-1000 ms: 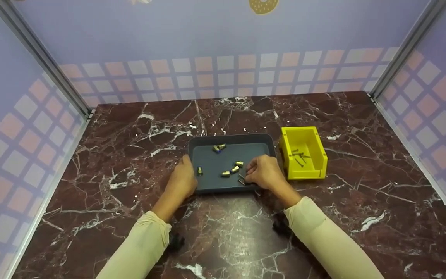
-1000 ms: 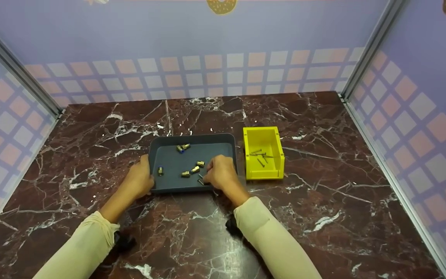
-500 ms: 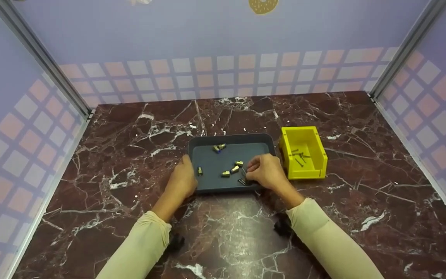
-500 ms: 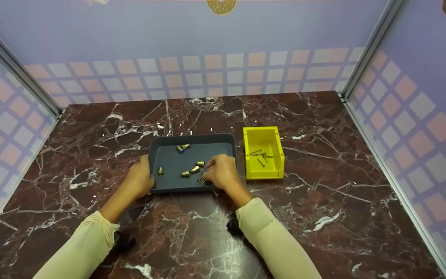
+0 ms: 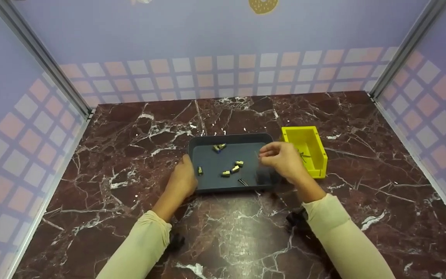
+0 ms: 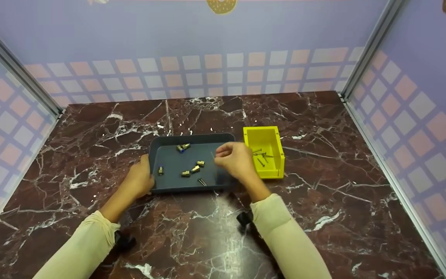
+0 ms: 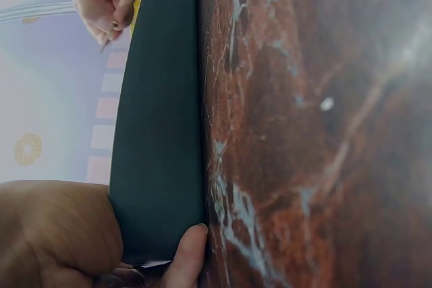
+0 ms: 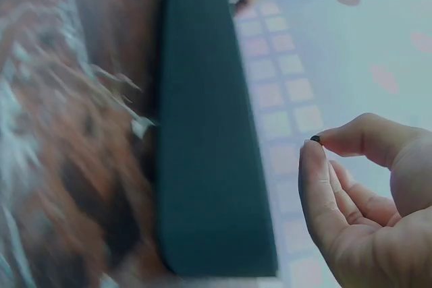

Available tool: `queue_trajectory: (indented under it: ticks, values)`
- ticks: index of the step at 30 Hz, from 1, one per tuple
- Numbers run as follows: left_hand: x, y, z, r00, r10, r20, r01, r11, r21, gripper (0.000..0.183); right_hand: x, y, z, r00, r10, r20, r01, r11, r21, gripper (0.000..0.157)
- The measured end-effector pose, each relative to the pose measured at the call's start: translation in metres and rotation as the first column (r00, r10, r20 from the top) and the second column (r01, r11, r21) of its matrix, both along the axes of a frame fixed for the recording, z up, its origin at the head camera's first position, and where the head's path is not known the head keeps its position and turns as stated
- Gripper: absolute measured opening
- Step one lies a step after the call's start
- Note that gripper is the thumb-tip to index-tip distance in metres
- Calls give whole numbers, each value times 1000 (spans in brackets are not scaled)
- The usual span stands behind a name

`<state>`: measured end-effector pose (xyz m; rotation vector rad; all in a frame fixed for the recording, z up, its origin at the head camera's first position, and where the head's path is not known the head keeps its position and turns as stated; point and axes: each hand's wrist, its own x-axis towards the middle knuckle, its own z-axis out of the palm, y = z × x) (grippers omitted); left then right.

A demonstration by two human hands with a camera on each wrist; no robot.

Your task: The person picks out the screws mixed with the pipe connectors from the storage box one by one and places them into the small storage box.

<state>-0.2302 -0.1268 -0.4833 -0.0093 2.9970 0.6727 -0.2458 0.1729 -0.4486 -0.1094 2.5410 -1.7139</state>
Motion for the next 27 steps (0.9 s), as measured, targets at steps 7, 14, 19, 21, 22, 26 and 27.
queue_trajectory:
  ticks: [7,14,19,21,22,26,27]
  values:
    - [0,0,0,1000,8,21,-8,1000,1,66,-6,33,15,999,-47,11,48,992,-115,29]
    - [0,0,-1,1000,13,16,-13,1000,1,64,-8,61,22,994,-111,22,113,986,-124,35]
    - [1,0,-1,1000,1,-15,-1,1000,-5,61,-10,74,22,989,-144,33,147,982,-120,37]
    - [1,0,-1,1000,1,-22,-1,1000,-2,61,-10,79,21,988,-153,28,156,981,-114,38]
    - [1,-1,-2,1000,3,-23,-3,1000,2,61,-11,81,21,987,-159,23,161,981,-111,39]
    - [0,-1,-2,1000,2,-20,-2,1000,1,62,-12,89,18,980,-199,-10,197,978,-73,37]
    - [0,-1,-2,1000,1,-19,-1,1000,-1,62,-12,91,17,977,-211,-18,210,976,-63,36]
